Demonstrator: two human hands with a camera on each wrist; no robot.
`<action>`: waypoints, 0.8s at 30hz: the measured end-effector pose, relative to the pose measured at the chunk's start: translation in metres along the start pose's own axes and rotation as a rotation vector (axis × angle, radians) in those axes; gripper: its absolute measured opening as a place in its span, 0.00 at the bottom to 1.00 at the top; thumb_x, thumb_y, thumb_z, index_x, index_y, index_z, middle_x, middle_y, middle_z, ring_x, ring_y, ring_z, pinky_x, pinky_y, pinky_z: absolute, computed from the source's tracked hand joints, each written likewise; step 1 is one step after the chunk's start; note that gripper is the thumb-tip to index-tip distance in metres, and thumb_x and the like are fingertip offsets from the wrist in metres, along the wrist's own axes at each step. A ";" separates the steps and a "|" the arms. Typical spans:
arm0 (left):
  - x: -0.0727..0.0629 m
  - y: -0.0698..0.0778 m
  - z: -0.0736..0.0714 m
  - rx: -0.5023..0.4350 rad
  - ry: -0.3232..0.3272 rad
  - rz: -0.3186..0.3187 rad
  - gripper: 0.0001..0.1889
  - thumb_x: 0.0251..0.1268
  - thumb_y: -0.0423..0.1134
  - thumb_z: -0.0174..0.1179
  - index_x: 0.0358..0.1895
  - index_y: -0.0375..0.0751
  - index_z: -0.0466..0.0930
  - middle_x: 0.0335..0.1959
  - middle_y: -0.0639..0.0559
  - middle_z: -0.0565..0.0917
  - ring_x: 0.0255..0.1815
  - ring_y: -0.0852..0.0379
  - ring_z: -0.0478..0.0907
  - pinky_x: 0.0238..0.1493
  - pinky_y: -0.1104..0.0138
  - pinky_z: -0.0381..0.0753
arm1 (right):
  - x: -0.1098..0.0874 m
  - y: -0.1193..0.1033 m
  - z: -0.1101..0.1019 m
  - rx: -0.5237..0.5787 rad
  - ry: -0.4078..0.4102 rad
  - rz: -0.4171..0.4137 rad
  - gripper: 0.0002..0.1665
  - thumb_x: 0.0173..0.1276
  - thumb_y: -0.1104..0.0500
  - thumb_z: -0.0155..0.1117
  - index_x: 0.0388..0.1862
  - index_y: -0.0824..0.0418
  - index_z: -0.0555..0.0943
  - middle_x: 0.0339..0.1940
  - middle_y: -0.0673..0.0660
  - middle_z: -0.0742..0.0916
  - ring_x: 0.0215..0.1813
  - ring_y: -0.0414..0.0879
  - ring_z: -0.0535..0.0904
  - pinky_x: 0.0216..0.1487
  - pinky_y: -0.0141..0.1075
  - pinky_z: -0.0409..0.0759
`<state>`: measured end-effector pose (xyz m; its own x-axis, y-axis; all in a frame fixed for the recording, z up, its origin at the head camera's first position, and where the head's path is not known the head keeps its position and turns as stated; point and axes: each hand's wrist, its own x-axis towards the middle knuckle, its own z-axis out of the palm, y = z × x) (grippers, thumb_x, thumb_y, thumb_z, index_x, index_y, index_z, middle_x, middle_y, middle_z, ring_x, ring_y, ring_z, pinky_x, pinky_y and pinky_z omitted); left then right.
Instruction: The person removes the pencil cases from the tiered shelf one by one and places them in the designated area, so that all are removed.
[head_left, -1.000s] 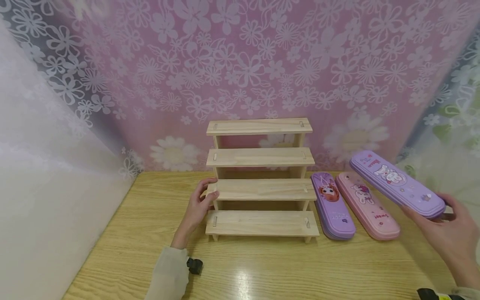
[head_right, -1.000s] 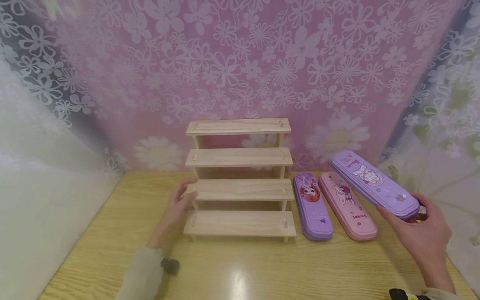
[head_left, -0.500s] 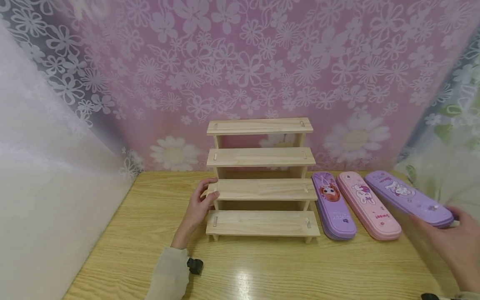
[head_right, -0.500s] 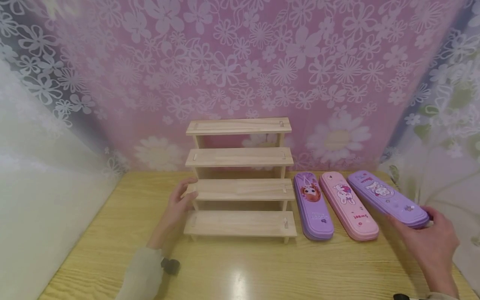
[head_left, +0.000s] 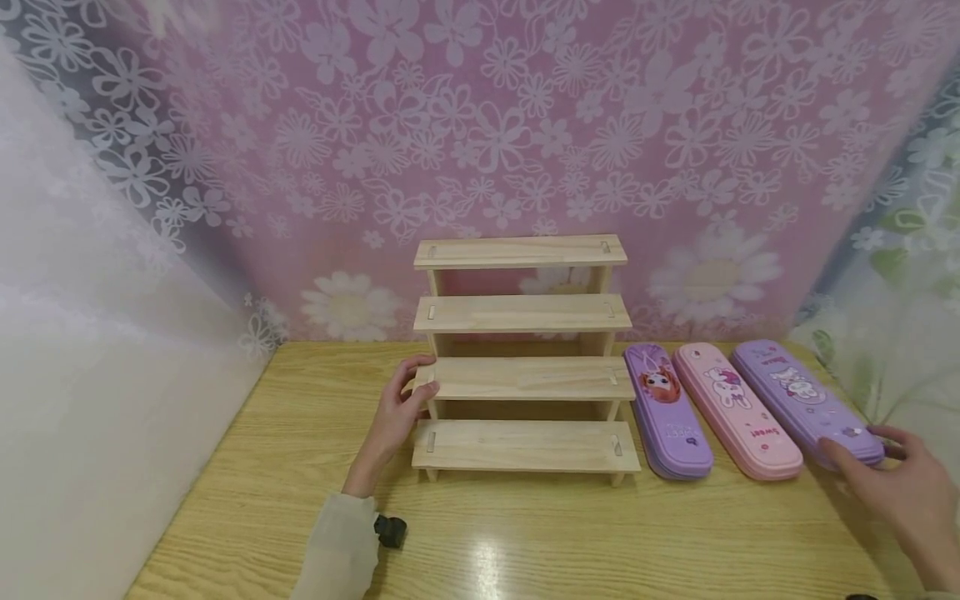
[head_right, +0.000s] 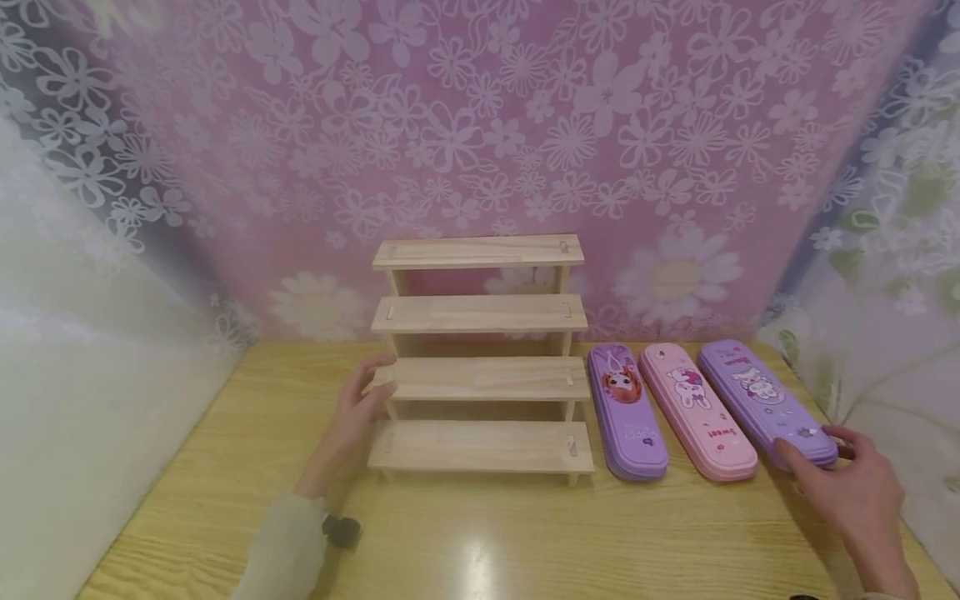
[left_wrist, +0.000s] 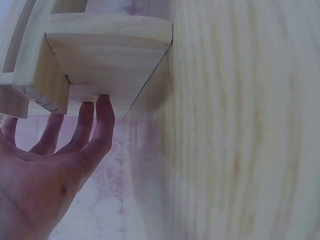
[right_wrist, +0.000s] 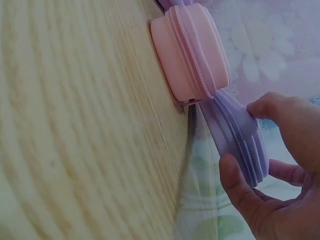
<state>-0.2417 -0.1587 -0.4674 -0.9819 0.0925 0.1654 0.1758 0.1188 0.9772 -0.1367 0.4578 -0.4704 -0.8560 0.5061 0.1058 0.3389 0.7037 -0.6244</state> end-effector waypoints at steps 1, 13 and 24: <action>0.000 -0.001 0.000 -0.002 0.002 0.001 0.20 0.76 0.39 0.58 0.67 0.52 0.73 0.65 0.43 0.74 0.51 0.46 0.81 0.44 0.49 0.88 | 0.000 0.000 0.000 -0.001 -0.014 0.001 0.52 0.64 0.40 0.71 0.73 0.73 0.64 0.62 0.85 0.74 0.34 0.34 0.70 0.31 0.28 0.61; -0.001 0.004 0.002 0.013 -0.004 0.006 0.20 0.77 0.40 0.58 0.68 0.52 0.72 0.66 0.40 0.74 0.50 0.45 0.81 0.42 0.53 0.88 | 0.000 0.006 0.001 -0.040 -0.102 0.124 0.51 0.71 0.37 0.60 0.73 0.76 0.61 0.66 0.85 0.70 0.57 0.76 0.72 0.32 0.31 0.62; -0.023 0.008 -0.014 0.431 -0.001 0.132 0.28 0.76 0.57 0.57 0.75 0.66 0.67 0.76 0.55 0.70 0.75 0.42 0.69 0.69 0.40 0.72 | -0.015 -0.031 0.000 -0.083 0.091 -0.289 0.42 0.66 0.46 0.70 0.66 0.74 0.72 0.66 0.86 0.69 0.59 0.81 0.69 0.47 0.60 0.74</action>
<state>-0.2182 -0.1734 -0.4619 -0.9489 0.1359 0.2849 0.3137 0.5070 0.8028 -0.1341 0.4282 -0.4523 -0.8844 0.3188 0.3409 0.1203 0.8614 -0.4935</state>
